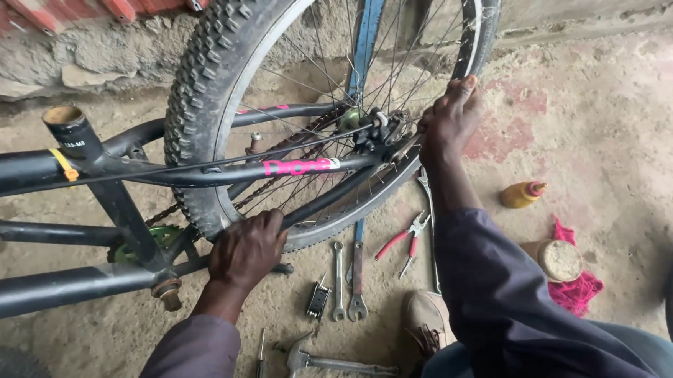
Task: The person works on the rear wheel of a bicycle, using a wrench to tighten the axle nuts and a screwdriver to adjust the derailleur. They rotate the wheel to check the chain alignment and continue making adjustments to the rear hub area.
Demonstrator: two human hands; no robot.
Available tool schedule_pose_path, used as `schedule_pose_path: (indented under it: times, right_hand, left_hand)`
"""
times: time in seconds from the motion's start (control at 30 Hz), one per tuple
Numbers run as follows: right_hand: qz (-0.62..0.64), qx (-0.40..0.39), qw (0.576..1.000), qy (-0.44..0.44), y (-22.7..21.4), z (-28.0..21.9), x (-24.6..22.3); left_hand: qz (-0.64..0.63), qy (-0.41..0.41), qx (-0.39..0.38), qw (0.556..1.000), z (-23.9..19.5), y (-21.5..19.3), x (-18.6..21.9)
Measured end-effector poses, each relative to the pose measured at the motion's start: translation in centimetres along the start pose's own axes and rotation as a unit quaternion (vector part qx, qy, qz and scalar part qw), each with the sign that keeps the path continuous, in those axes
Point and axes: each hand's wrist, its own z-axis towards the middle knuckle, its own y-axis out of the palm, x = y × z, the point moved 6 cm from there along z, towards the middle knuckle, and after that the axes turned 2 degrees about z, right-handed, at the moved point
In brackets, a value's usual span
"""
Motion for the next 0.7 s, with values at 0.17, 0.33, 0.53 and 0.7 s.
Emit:
schedule_pose_path:
  times: [0.17, 0.33, 0.53, 0.7]
  right_hand:
    - [-0.121, -0.103, 0.963, -0.220, 4.6, -4.2, -3.3]
    - [-0.048, -0.098, 0.986, -0.123, 3.9, -2.4, -2.9]
    - [-0.039, -0.191, 0.980, 0.031, 3.3, -1.8, -1.2]
    - [-0.098, -0.263, 0.955, 0.097, 4.4, -4.1, -4.1]
  left_hand:
    - [0.007, -0.008, -0.015, 1.000, -0.1, -0.3, 0.4]
    - [-0.009, -0.008, -0.014, 1.000, 0.8, -0.4, -0.4]
    - [-0.022, -0.003, -0.009, 1.000, 0.1, -0.9, 0.1]
    - [-0.018, -0.005, -0.007, 1.000, 0.0, -0.5, 0.1]
